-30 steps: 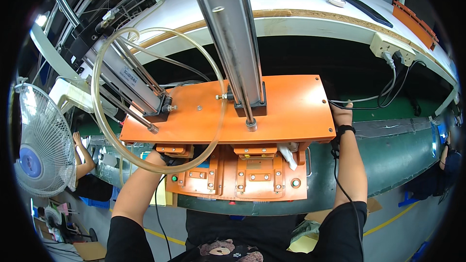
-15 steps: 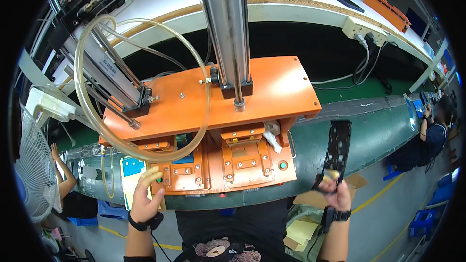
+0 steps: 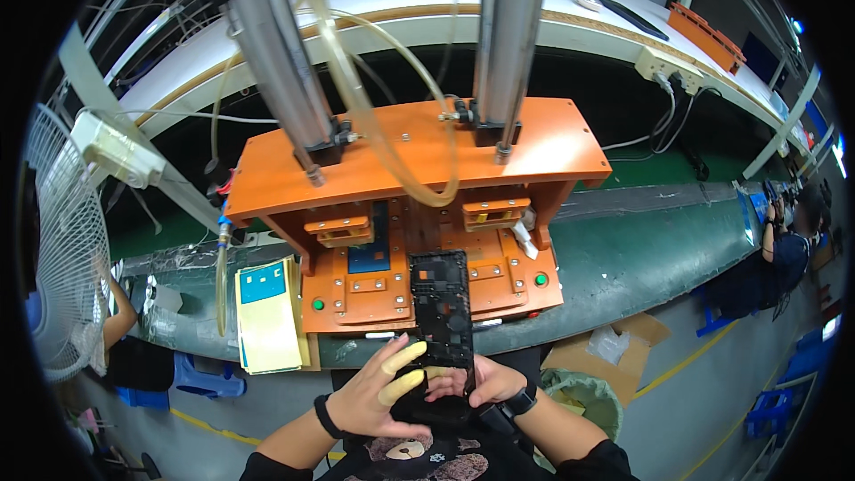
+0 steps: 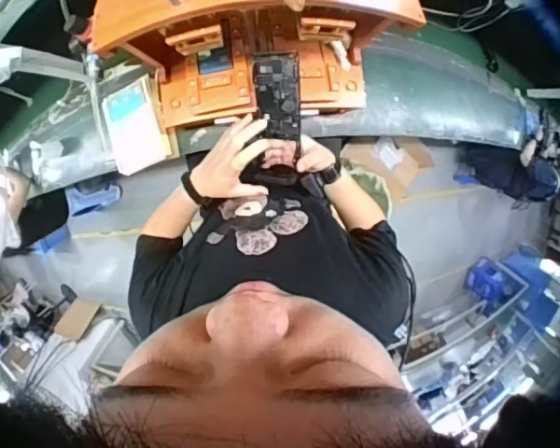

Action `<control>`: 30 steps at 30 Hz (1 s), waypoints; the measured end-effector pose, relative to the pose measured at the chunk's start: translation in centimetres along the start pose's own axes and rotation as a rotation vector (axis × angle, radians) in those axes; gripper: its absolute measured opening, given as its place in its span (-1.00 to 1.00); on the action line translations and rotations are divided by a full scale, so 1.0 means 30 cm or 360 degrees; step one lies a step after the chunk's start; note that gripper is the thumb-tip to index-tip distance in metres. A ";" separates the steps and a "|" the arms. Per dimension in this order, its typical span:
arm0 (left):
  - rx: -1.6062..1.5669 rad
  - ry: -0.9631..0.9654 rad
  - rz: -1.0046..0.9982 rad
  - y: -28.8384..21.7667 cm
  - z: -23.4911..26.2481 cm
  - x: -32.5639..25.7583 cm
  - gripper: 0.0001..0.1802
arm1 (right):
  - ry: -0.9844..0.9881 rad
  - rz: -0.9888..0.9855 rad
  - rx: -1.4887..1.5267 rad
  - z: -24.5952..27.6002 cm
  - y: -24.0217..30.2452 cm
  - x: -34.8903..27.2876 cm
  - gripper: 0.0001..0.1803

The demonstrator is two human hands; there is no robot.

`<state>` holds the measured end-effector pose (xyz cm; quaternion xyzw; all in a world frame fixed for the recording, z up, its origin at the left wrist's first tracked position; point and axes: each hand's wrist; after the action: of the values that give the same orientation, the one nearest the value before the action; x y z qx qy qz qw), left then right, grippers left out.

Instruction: Using a pneumatic heat press to attach components to electronic circuit boards.

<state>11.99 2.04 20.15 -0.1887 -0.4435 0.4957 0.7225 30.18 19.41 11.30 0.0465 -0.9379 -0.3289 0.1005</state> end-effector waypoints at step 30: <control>0.0767 0.0102 0.0342 0.246 0.399 0.090 -0.28 | -0.0495 -0.0230 -0.0734 0.051 -0.034 0.035 -0.38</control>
<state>-1.66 5.66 22.51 -0.0730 -0.2669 0.6546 0.7035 28.86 19.39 9.66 0.0383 -0.8367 -0.5430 -0.0604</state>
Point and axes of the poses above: each hand's wrist, its own x-axis towards the middle knuckle, its own z-axis out of the back of the hand, y = z × x, and after that the axes turned 8 degrees about -x, right-handed
